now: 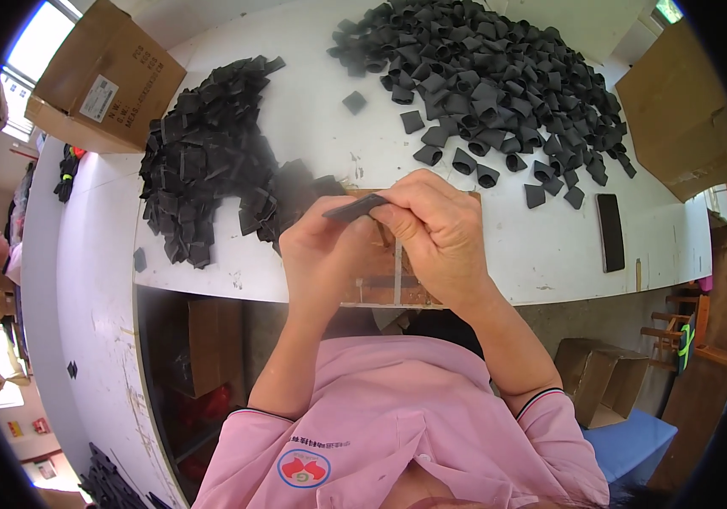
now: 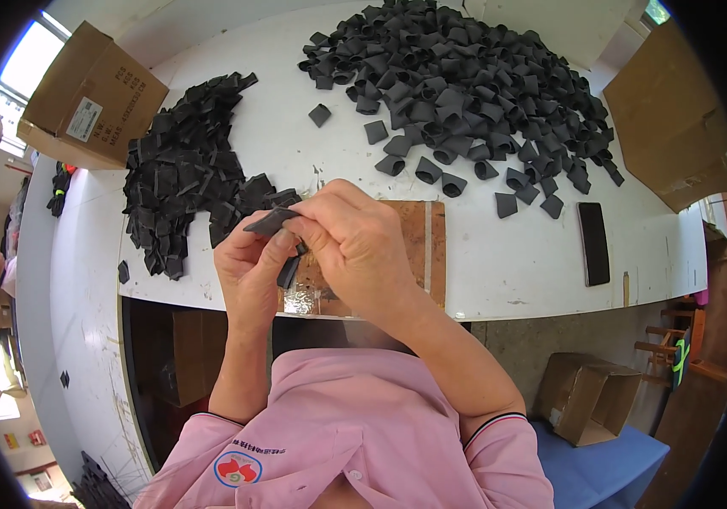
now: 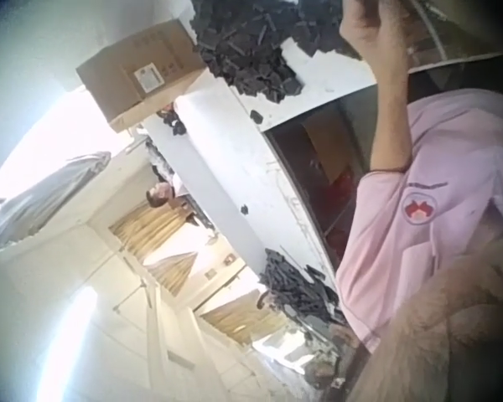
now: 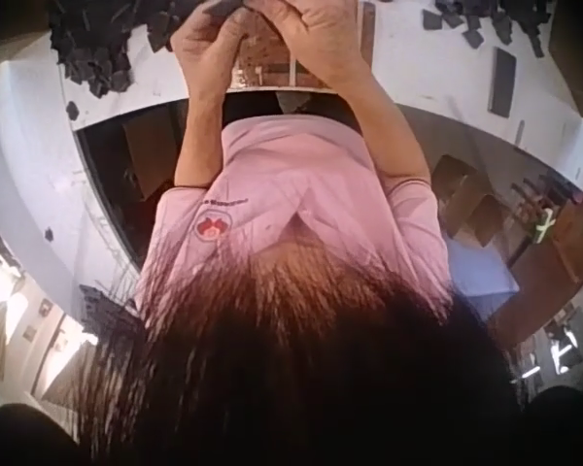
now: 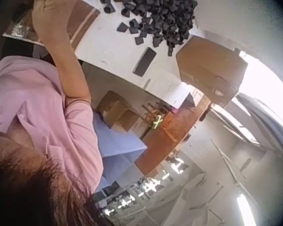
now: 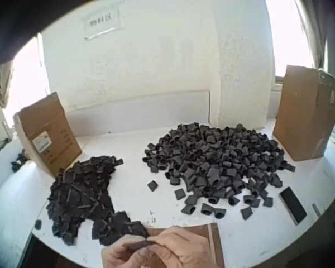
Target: Trimming small black rubber or plastic material pieces using a knife on a wooden board at a workstation.
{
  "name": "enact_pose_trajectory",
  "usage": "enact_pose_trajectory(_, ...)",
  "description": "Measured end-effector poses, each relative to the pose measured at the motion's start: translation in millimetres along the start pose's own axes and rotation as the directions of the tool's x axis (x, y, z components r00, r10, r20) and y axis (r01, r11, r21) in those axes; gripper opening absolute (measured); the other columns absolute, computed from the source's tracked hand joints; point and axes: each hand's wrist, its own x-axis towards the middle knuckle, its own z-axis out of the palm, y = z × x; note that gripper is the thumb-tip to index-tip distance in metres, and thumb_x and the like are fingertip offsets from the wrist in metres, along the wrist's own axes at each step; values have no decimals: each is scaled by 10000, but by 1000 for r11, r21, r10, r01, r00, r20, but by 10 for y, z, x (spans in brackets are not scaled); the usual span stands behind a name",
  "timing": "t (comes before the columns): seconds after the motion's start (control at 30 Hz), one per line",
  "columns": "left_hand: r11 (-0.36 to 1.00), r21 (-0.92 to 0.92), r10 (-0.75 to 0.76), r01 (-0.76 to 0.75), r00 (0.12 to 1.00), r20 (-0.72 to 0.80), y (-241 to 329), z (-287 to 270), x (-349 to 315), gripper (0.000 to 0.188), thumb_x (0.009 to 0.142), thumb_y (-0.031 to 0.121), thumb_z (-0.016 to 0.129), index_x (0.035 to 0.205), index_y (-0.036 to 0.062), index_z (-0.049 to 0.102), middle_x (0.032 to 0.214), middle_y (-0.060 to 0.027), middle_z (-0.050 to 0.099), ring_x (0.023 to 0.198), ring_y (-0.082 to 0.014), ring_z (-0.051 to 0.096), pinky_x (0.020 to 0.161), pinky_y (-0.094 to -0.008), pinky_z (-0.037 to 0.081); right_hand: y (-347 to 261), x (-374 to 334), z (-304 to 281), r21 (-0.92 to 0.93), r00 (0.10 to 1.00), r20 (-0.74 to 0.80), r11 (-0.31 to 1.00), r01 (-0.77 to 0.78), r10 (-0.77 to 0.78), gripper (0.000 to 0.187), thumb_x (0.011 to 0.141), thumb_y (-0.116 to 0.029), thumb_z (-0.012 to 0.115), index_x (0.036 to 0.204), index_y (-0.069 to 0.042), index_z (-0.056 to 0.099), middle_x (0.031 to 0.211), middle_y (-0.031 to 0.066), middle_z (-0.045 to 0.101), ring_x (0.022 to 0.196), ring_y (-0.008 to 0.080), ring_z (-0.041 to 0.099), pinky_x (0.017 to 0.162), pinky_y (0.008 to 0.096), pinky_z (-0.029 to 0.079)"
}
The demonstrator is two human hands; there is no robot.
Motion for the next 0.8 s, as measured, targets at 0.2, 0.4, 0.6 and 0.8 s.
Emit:
enact_pose_trajectory(0.2, 875, -328, -322, 355, 934, 152, 15, -35, 7, 82, 800, 20, 561, 876, -12, 565, 704, -39, 564, 562, -59, 486, 464, -175, 371, 62, -32, 51, -144, 980, -99, 977, 158, -173, 117, 696, 27, 623, 805, -1, 592, 691, 84, 543, 600, 206, 547, 498, 285, 433)
enact_pose_trajectory(0.4, 44, -784, -355, 619, 743, 567, -14, -75, -39, 66, 853, 69, 476, 840, 13, 509, 731, -64, 531, 403, -54, 361, 345, -183, 285, 78, -22, 87, -153, 969, -140, 971, 185, -206, 89, 707, 26, 620, 783, -11, 591, 654, 66, 528, 580, 162, 519, 477, 260, 407)
enact_pose_trajectory(0.6, 735, 664, 260, 139, 846, -465, -678, -910, 297, 207, 776, 73, 521, 956, -19, 564, 872, -145, 585, 844, -273, 562, 750, -334, 437, 165, 370, -446, 526, 870, -213, 803, -281, 444, 264, 870, -241, 507, 890, 14, 574, 645, 16, 511, 518, 55, 393, 459, 184, 311)
enact_pose_trajectory(0.8, 344, 872, 154, 348, 895, -418, -1177, -1788, 561, 209, 741, 132, 577, 907, 5, 588, 838, -167, 575, 782, -311, 548, 714, -382, 430, 157, -282, -196, 356, 799, -5, 748, -560, 601, 266, 883, -231, 485, 917, 13, 586, 646, -1, 516, 521, 52, 409, 476, 174, 332)
